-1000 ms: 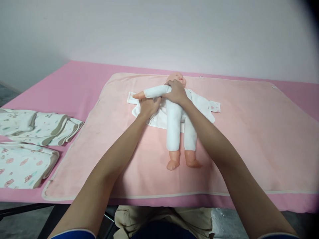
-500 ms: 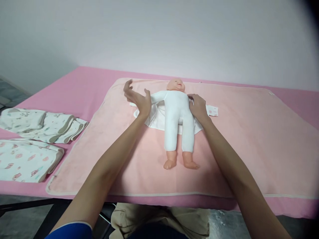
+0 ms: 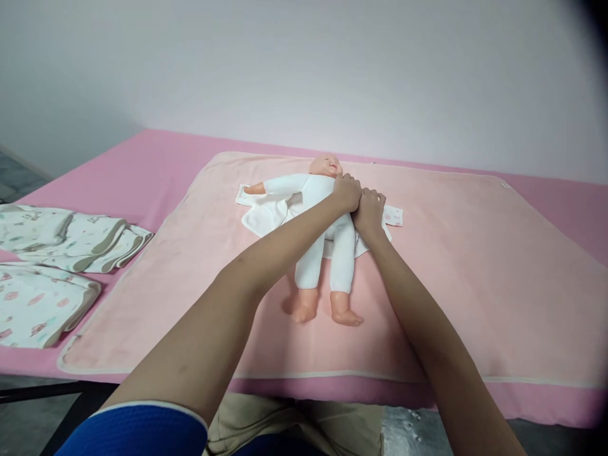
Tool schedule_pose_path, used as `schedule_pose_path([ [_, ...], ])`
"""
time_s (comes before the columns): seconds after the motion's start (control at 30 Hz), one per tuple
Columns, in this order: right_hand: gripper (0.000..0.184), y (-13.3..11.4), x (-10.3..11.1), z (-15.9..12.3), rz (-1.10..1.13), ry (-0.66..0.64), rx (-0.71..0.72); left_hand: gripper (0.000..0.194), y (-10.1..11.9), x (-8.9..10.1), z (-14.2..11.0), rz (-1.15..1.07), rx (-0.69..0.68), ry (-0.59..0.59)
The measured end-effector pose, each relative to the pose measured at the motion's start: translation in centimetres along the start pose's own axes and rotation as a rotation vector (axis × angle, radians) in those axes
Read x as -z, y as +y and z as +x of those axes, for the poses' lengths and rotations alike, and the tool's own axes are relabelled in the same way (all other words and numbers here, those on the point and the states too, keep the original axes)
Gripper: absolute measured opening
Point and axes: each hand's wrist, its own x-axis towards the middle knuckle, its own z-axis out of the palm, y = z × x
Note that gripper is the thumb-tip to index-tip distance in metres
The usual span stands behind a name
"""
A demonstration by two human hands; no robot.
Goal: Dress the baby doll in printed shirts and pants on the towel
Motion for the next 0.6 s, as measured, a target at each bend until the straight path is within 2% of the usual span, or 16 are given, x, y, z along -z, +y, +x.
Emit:
schedule_pose_path([
  [0.17,0.040,0.5,0.0,0.3,-0.014,-0.005,-0.005,0.054,-0.5,-1.2,-0.8,-0.121,0.080,0.098],
  [0.33,0.043,1.7,1.1,0.5,-0.037,-0.038,-0.012,0.058,-3.5,-1.5,-3.1,-0.235,0.081,0.314],
  [0.43,0.032,2.4,1.8,0.5,-0.063,-0.071,-0.048,0.050,-5.3,-1.5,-4.4,-0.389,0.112,0.435],
  [0.6,0.011,3.0,2.8,0.4,-0.110,-0.167,-0.121,0.045,-7.1,-1.4,-5.9,-0.543,0.171,0.561],
])
